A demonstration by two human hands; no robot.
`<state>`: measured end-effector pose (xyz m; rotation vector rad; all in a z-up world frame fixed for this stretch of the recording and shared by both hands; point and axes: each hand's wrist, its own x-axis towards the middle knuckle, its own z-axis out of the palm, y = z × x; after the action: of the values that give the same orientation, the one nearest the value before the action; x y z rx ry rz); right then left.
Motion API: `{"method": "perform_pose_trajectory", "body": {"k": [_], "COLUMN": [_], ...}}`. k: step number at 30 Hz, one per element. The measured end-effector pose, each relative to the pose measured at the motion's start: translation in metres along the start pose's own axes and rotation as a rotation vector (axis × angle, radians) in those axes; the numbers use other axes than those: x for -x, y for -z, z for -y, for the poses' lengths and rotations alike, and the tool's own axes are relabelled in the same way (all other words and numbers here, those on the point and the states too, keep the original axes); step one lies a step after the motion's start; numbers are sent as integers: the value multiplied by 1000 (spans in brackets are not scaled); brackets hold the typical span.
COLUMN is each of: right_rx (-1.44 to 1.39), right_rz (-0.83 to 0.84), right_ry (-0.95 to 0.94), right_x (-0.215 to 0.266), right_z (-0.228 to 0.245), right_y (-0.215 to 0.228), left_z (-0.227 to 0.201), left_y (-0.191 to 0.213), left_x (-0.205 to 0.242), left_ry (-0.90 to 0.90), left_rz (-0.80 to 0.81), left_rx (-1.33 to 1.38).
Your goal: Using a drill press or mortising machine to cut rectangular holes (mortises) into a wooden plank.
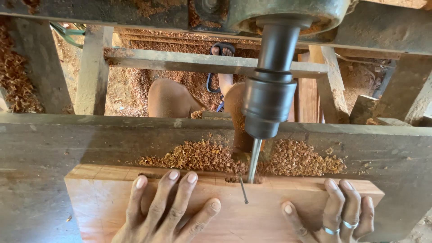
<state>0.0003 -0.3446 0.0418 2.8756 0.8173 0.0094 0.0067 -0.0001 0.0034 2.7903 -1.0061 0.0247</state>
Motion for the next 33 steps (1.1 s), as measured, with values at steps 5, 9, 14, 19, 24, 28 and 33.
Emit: {"method": "perform_pose_trajectory", "body": {"k": [5, 9, 14, 19, 24, 28, 33], "right_rx": [-77, -154, -8, -37, 43, 52, -116], "right_rz": [53, 51, 4, 12, -38, -28, -25], "right_ry": [-95, -242, 37, 82, -8, 62, -126], "right_x": [-15, 4, 23, 0, -3, -4, -22], "right_z": [17, 20, 8, -1, 2, -1, 17], "right_y": [27, 20, 2, 1, -1, 0, 26], "left_z": [-6, -13, -17, -4, 3, 7, 1], "left_y": [17, 16, -1, -7, -8, 0, 24], "left_x": [-5, 4, 19, 12, 6, 1, -9], "left_ry": [-2, 77, 40, 28, -4, -23, 34], "left_rz": [8, 44, -5, -20, -42, -13, 61], "left_rx": [17, 185, 84, 9, 38, -45, 102]}}
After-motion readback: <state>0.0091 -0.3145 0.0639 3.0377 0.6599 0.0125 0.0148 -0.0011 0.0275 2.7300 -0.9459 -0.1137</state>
